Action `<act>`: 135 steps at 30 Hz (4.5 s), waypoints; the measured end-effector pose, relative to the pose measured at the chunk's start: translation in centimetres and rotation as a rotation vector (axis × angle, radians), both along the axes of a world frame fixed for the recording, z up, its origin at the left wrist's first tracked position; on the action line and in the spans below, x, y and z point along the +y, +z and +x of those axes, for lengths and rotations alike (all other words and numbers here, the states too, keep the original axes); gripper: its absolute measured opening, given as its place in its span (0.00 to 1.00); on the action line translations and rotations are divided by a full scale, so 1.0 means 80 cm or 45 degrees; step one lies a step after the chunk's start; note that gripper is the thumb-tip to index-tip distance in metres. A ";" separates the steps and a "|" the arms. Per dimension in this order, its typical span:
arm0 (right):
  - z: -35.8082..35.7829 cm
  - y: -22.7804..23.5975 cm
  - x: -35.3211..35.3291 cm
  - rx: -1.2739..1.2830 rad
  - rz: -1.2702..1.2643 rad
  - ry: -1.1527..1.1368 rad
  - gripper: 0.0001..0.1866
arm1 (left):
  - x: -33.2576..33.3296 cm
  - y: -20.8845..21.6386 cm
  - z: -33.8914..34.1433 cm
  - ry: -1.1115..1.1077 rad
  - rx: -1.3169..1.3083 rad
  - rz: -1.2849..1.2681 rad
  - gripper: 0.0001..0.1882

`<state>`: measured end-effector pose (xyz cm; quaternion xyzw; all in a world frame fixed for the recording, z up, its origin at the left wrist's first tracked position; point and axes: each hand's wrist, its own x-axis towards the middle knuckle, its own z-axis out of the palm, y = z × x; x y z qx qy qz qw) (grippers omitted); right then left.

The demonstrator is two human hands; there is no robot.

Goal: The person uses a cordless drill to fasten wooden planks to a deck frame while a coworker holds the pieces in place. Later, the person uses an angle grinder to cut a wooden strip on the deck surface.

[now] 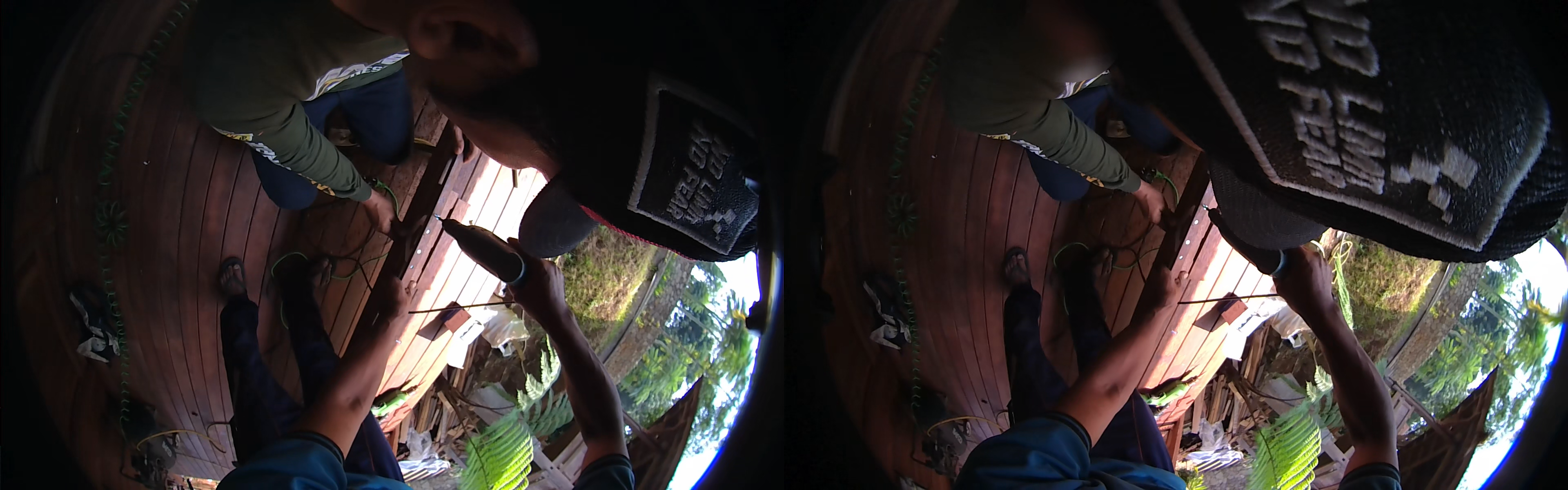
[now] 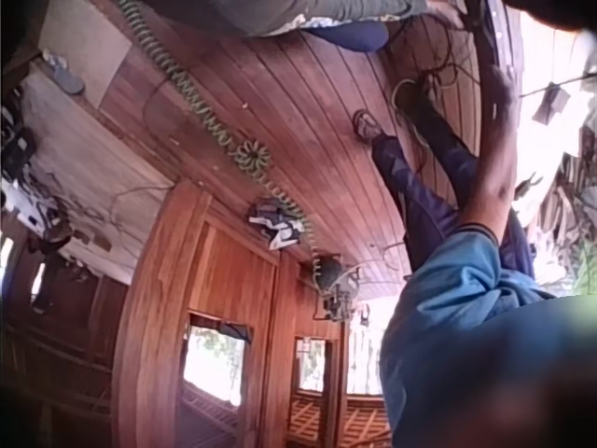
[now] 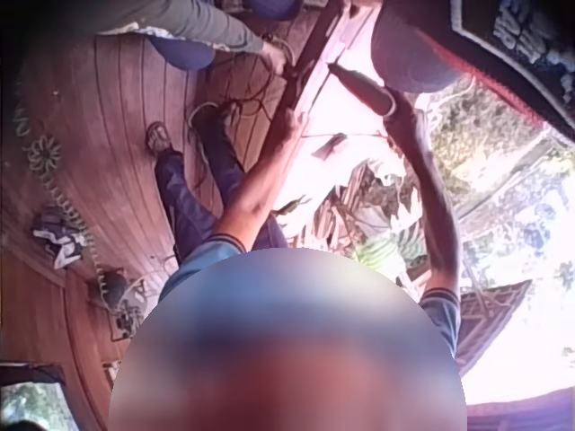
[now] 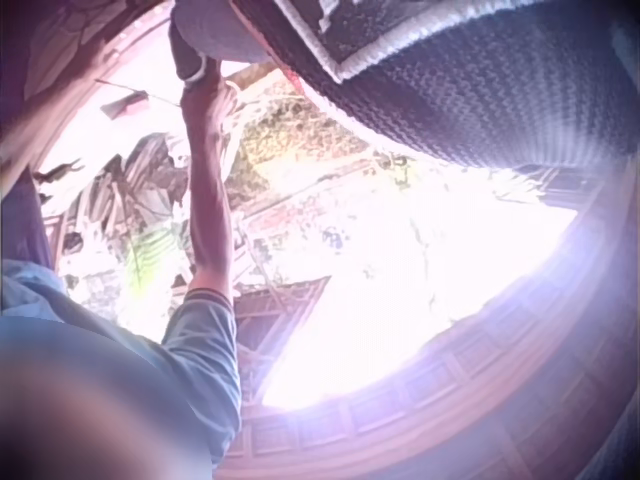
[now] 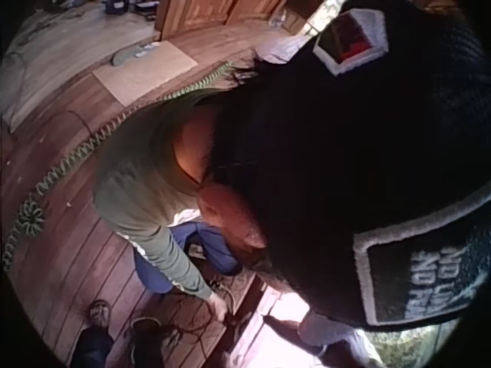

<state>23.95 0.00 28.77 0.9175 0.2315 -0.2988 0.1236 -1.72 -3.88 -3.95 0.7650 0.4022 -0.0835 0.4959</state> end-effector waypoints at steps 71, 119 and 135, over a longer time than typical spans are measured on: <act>0.012 -0.007 -0.001 -0.009 0.112 0.115 0.27 | 0.039 0.023 0.015 -0.228 0.232 -0.340 0.31; -0.112 0.089 -0.024 0.170 0.476 -0.672 0.35 | 0.124 0.014 -0.027 -0.576 0.125 -0.599 0.69; -0.681 0.144 0.008 0.298 0.648 -1.452 0.42 | 0.597 0.153 -0.321 -0.739 0.804 -0.209 0.44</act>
